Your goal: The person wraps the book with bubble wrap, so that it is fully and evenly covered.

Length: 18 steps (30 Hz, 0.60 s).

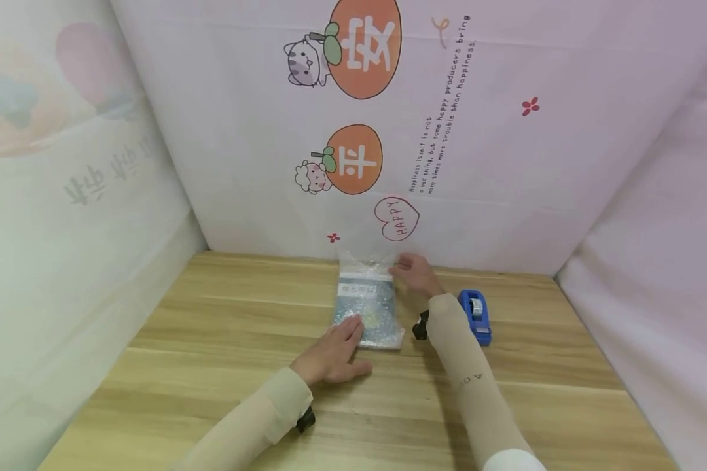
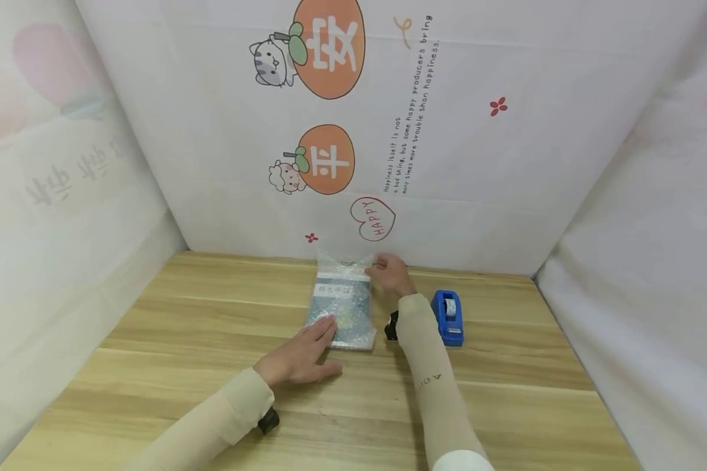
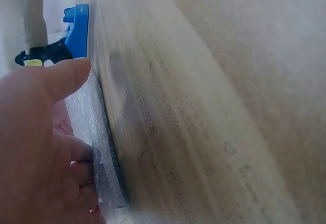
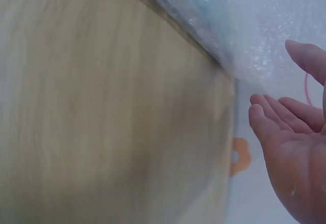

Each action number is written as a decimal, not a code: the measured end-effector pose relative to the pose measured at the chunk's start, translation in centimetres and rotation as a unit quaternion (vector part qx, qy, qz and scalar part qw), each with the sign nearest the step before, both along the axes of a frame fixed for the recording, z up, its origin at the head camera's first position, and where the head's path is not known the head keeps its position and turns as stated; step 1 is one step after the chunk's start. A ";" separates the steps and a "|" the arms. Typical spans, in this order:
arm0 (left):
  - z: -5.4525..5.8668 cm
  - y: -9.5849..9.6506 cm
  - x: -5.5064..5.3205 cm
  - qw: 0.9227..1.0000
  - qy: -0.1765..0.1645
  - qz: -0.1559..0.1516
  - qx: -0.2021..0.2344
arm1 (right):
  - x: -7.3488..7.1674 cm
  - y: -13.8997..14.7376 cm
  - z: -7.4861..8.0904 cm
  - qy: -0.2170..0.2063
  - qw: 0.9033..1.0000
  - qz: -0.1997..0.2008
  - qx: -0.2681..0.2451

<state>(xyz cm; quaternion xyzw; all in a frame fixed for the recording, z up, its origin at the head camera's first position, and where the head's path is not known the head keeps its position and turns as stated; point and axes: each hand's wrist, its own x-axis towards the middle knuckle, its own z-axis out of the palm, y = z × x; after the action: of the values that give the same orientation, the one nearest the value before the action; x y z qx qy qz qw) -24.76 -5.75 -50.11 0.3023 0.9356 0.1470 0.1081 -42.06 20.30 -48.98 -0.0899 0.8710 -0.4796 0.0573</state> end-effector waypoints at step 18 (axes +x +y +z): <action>0.7 -0.1 0.3 1.000 0.003 0.001 -0.001 | -1.4 -2.0 -2.6 -0.046 0.987 -0.099 -0.118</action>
<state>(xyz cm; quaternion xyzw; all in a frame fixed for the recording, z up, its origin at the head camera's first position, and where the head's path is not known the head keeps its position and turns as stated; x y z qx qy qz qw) -24.44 -5.86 -49.44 0.3015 0.9365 0.1449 0.1051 -43.48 18.29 -51.62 0.0125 0.8091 -0.5863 0.0385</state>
